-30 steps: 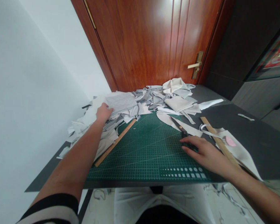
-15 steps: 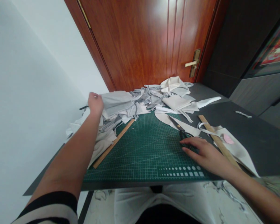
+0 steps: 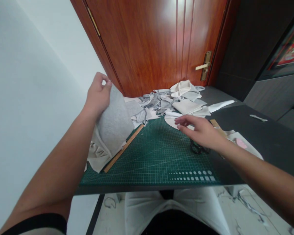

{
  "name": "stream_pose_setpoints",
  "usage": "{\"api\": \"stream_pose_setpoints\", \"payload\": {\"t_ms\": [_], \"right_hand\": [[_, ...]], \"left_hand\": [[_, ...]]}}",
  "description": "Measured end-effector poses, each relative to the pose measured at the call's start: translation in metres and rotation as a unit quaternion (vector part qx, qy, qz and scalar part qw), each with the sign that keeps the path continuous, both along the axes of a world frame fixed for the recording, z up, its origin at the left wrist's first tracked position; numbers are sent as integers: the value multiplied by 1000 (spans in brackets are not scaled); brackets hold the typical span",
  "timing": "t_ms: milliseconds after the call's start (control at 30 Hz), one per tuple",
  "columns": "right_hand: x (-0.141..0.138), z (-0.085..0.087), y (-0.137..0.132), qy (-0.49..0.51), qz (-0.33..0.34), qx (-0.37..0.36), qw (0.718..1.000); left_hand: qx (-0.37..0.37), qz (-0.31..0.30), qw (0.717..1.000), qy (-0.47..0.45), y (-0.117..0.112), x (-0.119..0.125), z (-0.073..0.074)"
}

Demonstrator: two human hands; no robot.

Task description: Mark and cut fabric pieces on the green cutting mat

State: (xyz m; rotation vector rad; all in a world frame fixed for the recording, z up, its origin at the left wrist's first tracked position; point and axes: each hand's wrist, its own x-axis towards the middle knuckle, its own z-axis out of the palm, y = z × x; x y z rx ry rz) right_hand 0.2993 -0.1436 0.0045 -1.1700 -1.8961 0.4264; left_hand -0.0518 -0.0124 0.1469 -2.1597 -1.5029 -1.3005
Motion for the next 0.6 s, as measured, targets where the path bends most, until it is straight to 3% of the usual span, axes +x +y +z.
{"api": "stream_pose_setpoints", "payload": {"t_ms": [67,167,267,333,433,500,600], "right_hand": [[-21,30,25,34,48,35,998],[-56,76,63,40,160,99,981],[-82,110,91,-19,257,107,960],[-90,119,98,-67,300,39,951],[-86,116,96,-109,304,-81,943],[-75,109,91,-109,294,-116,942],[-51,107,85,-87,282,-125,947]], "left_hand": [[-43,-103,994,5,-14,13,5],[-132,-253,958,11,-33,37,10],[-219,-331,917,38,-45,56,11],[-230,-335,912,44,-48,60,11],[-232,-294,926,53,-49,49,13],[-273,-256,922,96,-49,35,14],[-363,-183,891,201,-50,15,15]]}}
